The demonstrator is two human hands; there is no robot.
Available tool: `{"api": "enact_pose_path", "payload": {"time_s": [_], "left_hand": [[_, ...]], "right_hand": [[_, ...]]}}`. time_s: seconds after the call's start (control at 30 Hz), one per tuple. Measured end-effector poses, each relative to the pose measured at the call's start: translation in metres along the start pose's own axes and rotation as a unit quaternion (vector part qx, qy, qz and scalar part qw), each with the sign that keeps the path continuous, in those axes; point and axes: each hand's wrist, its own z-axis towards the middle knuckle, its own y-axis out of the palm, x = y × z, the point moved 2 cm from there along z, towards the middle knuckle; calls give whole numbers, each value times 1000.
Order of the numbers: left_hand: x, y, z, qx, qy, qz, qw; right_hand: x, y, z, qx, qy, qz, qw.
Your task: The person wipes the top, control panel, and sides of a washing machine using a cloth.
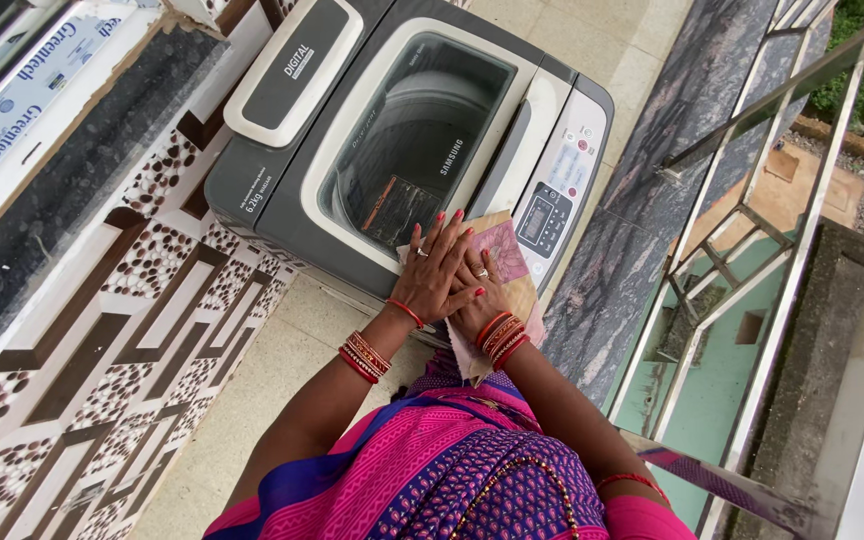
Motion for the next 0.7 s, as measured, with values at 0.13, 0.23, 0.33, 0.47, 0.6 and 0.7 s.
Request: {"api": "enact_pose_path", "payload": {"time_s": [0.13, 0.23, 0.33, 0.47, 0.6, 0.7], "left_hand": [[3, -4, 4, 14, -9, 9, 1000], [4, 0, 8, -2, -47, 14, 999], [9, 11, 17, -22, -96, 59, 993], [10, 32, 57, -13, -152, 94, 984], [19, 55, 117, -7, -196, 136, 971], [15, 76, 162, -20, -235, 156, 959]], "right_hand": [[3, -7, 6, -27, 17, 35, 999], [14, -15, 16, -4, -19, 41, 999], [33, -20, 30, -17, -48, 42, 998], [80, -26, 49, -8, -111, 46, 993], [140, -40, 71, 4, -154, 33, 988], [187, -49, 98, -38, -161, 79, 983]]}}
